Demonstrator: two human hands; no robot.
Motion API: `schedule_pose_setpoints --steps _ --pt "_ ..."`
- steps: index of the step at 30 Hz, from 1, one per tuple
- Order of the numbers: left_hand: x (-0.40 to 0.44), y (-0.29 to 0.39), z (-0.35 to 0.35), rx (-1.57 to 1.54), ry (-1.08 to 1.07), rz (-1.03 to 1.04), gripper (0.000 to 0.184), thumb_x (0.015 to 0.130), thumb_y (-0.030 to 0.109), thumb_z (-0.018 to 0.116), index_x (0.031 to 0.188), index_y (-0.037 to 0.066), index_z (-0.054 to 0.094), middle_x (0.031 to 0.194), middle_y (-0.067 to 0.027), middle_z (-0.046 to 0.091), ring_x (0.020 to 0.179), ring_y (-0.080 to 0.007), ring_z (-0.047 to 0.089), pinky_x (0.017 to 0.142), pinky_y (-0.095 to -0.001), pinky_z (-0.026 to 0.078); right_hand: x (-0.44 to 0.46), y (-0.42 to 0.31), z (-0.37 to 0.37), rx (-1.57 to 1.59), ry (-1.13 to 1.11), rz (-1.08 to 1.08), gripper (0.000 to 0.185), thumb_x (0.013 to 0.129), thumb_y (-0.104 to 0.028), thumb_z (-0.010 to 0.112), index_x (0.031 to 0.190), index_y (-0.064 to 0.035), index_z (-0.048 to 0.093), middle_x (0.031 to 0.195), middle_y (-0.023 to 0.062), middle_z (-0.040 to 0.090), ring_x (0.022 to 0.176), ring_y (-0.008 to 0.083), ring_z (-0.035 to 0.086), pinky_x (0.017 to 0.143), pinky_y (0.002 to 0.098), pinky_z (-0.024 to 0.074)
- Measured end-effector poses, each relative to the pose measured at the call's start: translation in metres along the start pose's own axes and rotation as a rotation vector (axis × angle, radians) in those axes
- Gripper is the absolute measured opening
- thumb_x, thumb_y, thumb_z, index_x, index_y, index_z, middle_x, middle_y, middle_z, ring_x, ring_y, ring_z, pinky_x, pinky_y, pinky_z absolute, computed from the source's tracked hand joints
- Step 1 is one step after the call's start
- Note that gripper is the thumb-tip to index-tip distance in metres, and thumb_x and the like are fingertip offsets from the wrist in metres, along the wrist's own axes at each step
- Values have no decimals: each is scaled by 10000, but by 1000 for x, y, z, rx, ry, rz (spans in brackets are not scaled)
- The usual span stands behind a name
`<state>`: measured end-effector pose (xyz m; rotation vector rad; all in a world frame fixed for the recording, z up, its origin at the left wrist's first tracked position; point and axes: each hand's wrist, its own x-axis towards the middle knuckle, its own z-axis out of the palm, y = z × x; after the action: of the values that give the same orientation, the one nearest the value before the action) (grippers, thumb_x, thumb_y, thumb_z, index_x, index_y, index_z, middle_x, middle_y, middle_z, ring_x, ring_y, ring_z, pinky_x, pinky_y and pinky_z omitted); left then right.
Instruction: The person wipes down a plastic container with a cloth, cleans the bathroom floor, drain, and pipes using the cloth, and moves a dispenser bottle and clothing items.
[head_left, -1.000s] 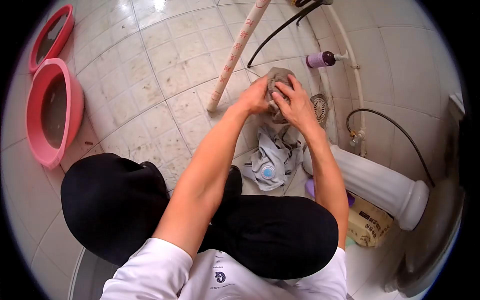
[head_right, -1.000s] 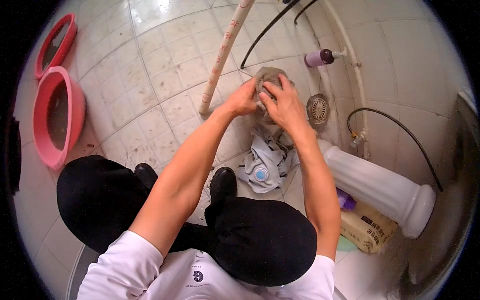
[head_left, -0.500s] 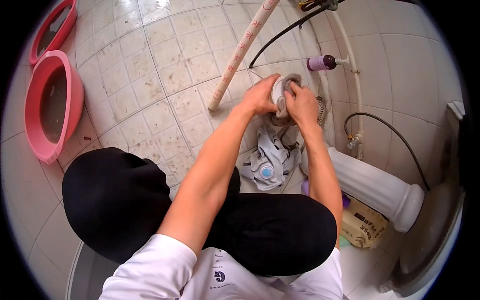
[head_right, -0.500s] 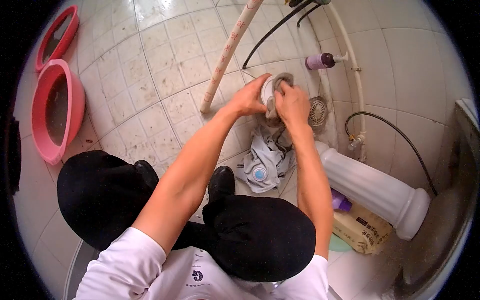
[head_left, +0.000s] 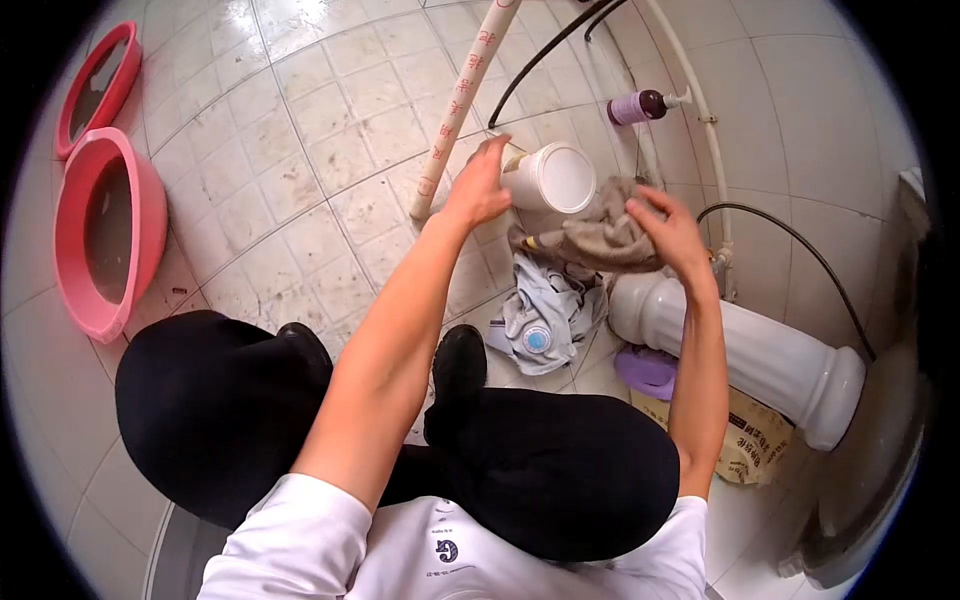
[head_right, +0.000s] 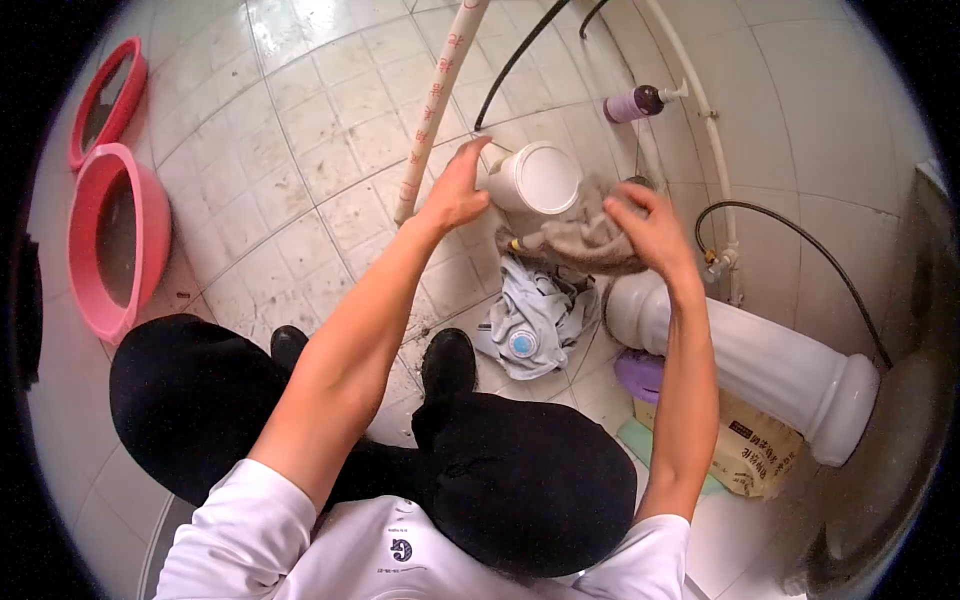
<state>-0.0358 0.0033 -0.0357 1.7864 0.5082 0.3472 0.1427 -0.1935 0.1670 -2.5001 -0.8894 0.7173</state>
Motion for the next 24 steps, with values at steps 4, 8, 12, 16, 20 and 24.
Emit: schedule_pose_setpoints --steps 4,8,12,16,20,24 --pt "20 18 18 -82 -122 150 1044 683 138 803 1588 14 296 1650 -273 272 1525 -404 319 1271 -458 287 27 -12 9 -57 145 -144 545 994 -444 661 1296 8 698 1219 202 738 1143 298 696 982 367 519" --pt "40 15 24 11 -188 223 1156 637 163 870 1603 0 257 1608 -264 359 1503 -400 360 1250 -439 324 40 -20 75 -290 131 -363 356 949 -304 666 1235 -106 742 1138 158 706 1057 352 672 912 427 543" --pt "42 13 16 -42 -307 218 1129 671 146 887 1598 -8 261 1580 -257 410 1484 -405 386 1237 -436 345 36 -12 94 -290 178 -418 317 861 -216 707 1165 -149 763 1108 119 668 1025 361 642 885 462 547" --pt "42 21 9 -3 -363 172 1158 689 217 935 1609 19 261 1616 -251 375 1502 -388 373 1235 -429 345 16 3 74 -408 3 -465 333 821 -162 735 1152 -153 767 1127 90 675 1054 340 643 898 464 550" --pt "39 31 5 -13 -387 115 1177 685 233 948 1614 25 256 1631 -250 357 1511 -384 363 1238 -428 343 11 8 42 -877 -30 -368 272 815 -153 735 1084 -142 774 1162 90 667 1063 332 644 898 474 555" --pt "40 26 13 1 -334 126 1182 658 204 955 1608 31 273 1611 -249 389 1494 -387 388 1238 -424 348 19 10 9 -839 193 -311 279 823 -121 720 1096 -145 774 1138 102 662 1065 329 644 887 473 557"
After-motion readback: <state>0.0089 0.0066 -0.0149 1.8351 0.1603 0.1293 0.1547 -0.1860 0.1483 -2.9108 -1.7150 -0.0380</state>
